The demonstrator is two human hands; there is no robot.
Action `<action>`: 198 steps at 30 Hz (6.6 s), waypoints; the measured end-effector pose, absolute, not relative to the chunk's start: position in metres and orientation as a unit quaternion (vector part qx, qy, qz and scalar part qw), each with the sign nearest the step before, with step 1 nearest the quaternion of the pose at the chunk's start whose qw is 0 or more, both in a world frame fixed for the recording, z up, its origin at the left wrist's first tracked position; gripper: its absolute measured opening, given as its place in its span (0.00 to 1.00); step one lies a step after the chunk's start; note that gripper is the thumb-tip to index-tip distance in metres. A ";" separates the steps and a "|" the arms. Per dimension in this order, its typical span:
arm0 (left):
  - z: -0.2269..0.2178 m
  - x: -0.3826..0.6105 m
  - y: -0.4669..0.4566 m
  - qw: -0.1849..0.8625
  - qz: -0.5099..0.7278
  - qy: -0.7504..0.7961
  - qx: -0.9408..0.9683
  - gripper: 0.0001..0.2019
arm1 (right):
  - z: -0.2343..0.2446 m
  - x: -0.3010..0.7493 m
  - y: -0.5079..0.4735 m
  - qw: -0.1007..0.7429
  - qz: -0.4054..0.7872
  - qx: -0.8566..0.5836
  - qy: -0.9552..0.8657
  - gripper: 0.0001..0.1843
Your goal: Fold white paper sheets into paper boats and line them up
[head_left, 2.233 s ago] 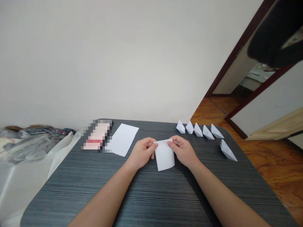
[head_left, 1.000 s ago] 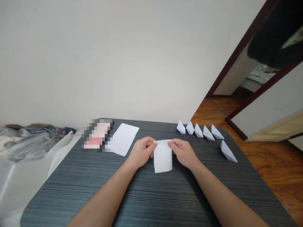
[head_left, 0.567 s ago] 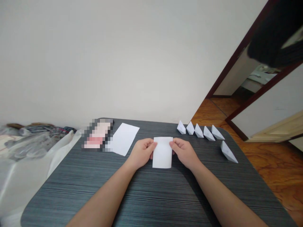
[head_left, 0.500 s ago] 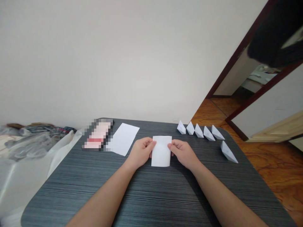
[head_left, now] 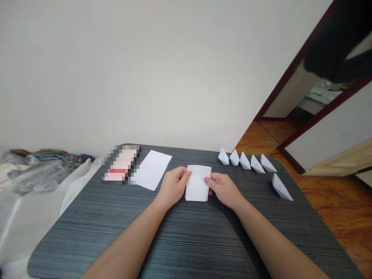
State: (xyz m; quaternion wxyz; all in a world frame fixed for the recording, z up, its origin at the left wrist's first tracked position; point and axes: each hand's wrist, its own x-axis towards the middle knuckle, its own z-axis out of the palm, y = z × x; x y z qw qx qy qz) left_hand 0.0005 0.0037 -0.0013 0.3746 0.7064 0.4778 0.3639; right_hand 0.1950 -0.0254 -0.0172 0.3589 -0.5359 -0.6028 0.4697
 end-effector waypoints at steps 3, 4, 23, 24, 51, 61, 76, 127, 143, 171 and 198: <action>-0.001 0.000 0.004 0.346 0.368 0.492 0.709 0.15 | -0.016 0.195 -0.027 0.349 0.486 -0.520 -0.610 0.15; -0.001 0.000 0.004 0.337 0.369 0.496 0.710 0.15 | -0.016 0.195 -0.027 0.343 0.484 -0.519 -0.615 0.15; 0.002 0.000 0.003 0.278 0.379 0.536 0.702 0.13 | -0.008 0.186 -0.034 0.325 0.614 -0.458 -0.554 0.16; 0.002 0.000 0.003 0.278 0.380 0.535 0.701 0.13 | -0.009 0.185 -0.034 0.327 0.617 -0.458 -0.549 0.16; -0.002 0.004 0.003 0.556 0.364 0.430 0.612 0.14 | -0.008 0.193 -0.031 0.391 0.547 -0.504 -0.542 0.16; -0.003 0.007 0.000 0.576 0.319 0.423 0.623 0.13 | -0.014 0.195 -0.027 0.443 0.500 -0.535 -0.517 0.16; 0.003 0.007 -0.003 0.586 0.272 0.400 0.650 0.12 | -0.018 0.201 -0.025 0.491 0.398 -0.582 -0.512 0.20; -0.008 0.005 0.008 0.616 0.354 0.399 0.580 0.15 | -0.014 0.193 -0.026 0.462 0.523 -0.466 -0.543 0.15; -0.008 0.005 0.007 0.590 0.358 0.405 0.600 0.13 | -0.010 0.193 -0.028 0.439 0.518 -0.479 -0.556 0.14; 0.010 0.006 0.000 0.427 0.315 0.405 0.745 0.11 | -0.006 0.189 -0.035 0.322 0.486 -0.487 -0.650 0.12; 0.012 0.005 -0.002 0.352 0.280 0.419 0.789 0.14 | -0.003 0.191 -0.035 0.304 0.475 -0.508 -0.651 0.11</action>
